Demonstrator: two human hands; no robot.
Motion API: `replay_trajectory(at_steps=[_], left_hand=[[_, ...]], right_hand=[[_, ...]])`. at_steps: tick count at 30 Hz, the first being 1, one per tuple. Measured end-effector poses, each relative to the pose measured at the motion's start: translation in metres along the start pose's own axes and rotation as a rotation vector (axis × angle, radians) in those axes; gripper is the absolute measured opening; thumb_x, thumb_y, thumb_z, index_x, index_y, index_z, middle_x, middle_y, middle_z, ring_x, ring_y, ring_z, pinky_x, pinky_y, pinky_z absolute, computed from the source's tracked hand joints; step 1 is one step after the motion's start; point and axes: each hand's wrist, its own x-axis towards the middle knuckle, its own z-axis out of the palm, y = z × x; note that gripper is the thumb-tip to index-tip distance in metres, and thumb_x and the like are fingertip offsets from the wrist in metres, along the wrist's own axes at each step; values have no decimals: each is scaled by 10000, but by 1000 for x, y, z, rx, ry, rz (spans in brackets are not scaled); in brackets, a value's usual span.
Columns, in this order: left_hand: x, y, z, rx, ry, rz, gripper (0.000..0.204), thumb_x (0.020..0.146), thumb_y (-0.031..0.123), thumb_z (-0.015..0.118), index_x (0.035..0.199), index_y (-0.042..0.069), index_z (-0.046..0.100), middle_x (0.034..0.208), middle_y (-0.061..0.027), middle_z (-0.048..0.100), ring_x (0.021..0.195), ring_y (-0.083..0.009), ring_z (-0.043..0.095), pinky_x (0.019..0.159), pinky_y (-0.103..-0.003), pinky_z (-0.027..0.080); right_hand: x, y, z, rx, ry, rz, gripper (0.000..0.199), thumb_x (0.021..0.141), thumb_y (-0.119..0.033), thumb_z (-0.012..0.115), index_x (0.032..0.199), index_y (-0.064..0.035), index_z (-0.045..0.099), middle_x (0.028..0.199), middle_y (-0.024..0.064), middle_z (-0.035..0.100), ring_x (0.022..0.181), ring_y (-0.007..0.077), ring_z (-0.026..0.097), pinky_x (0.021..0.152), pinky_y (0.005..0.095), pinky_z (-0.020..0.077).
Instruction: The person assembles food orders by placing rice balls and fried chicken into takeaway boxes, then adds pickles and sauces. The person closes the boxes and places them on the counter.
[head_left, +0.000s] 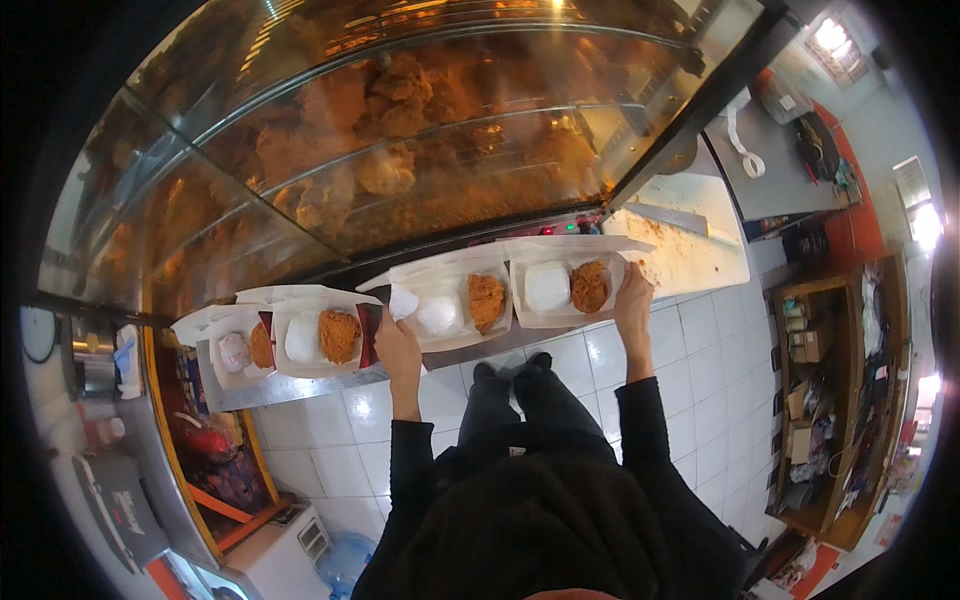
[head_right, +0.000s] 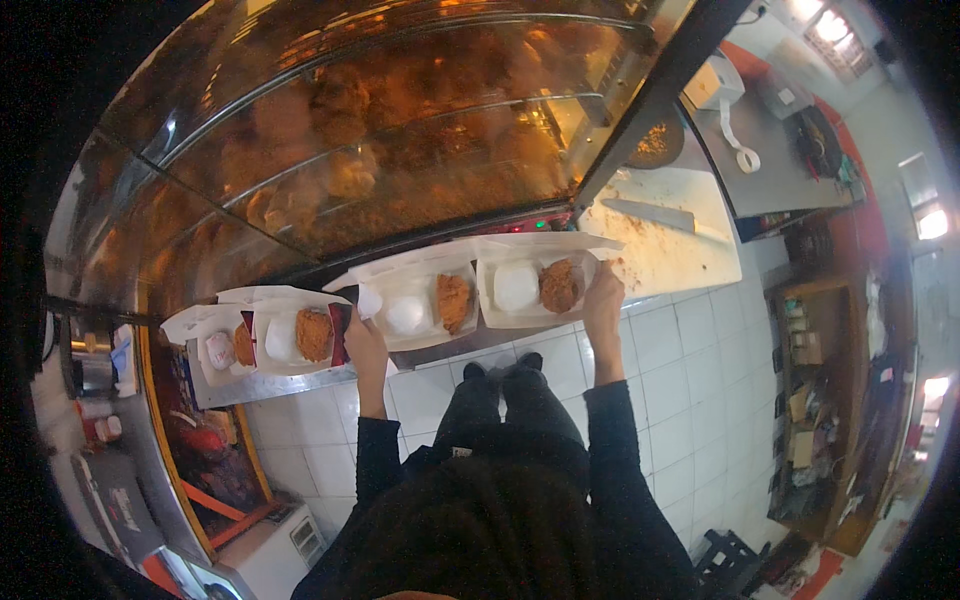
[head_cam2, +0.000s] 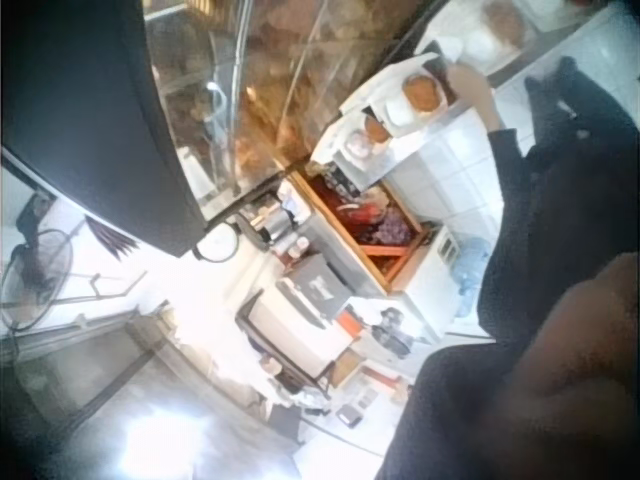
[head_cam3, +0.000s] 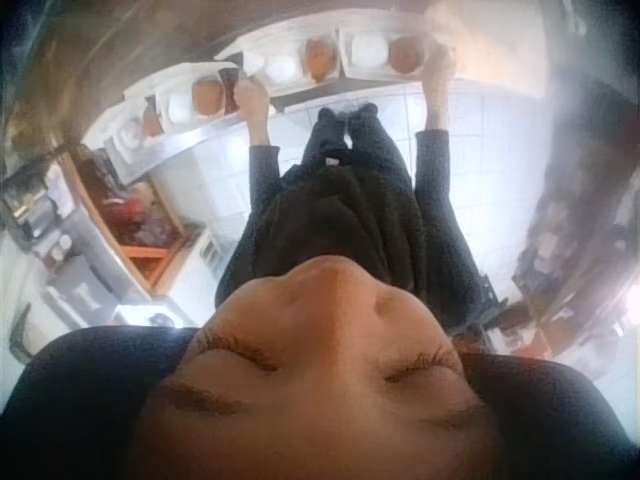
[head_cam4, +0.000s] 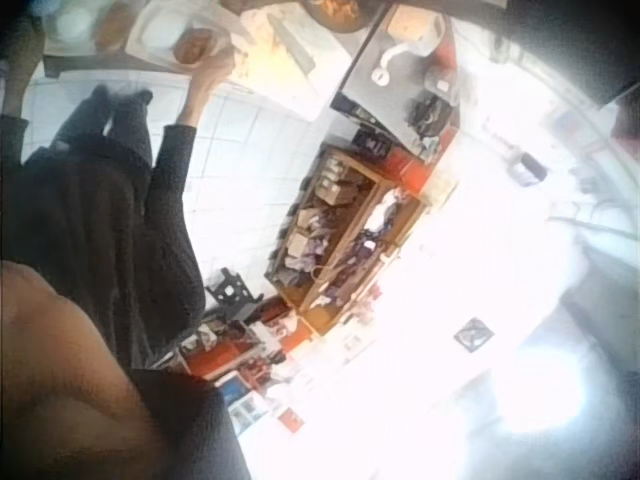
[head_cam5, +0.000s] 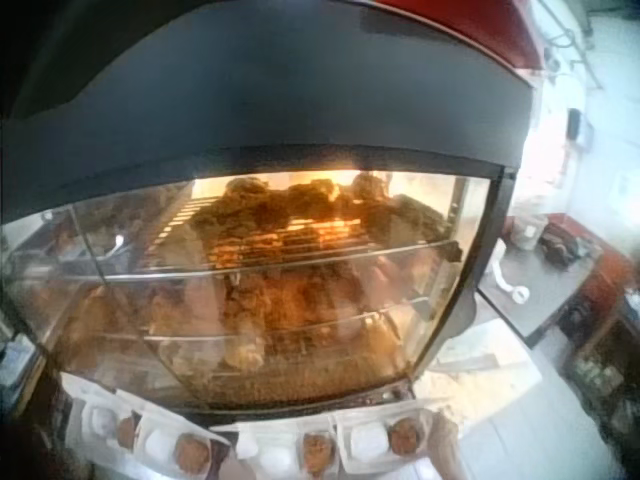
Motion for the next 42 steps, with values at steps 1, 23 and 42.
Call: replay_trajectory(at_steps=[1,23,42], left_hand=[[-1,3,-3,-35,5,4,379,874,115,483,1225,-18,533,997,-278,632,913,-454,606,797,-510,476],[-119,231,117,-247,-471,489,327,939,74,388,1206,-45,536,1111,-266,608,1060,-379,583,912,-400,435],[-257,602,433,-391,-721,391,419,995,173,395,1326,-82,418,1220,-170,558,1107,-205,536,941,-308,420]], right_hand=[[-2,10,-2,10,16,12,273,975,-137,431,880,66,587,763,291,584,734,466,566,625,455,442],[-79,229,-276,32,277,538,291,947,-154,475,811,92,551,753,324,510,756,508,492,592,462,417],[50,644,-490,-77,457,842,319,954,-170,433,917,95,609,847,318,612,827,486,597,708,476,458]])
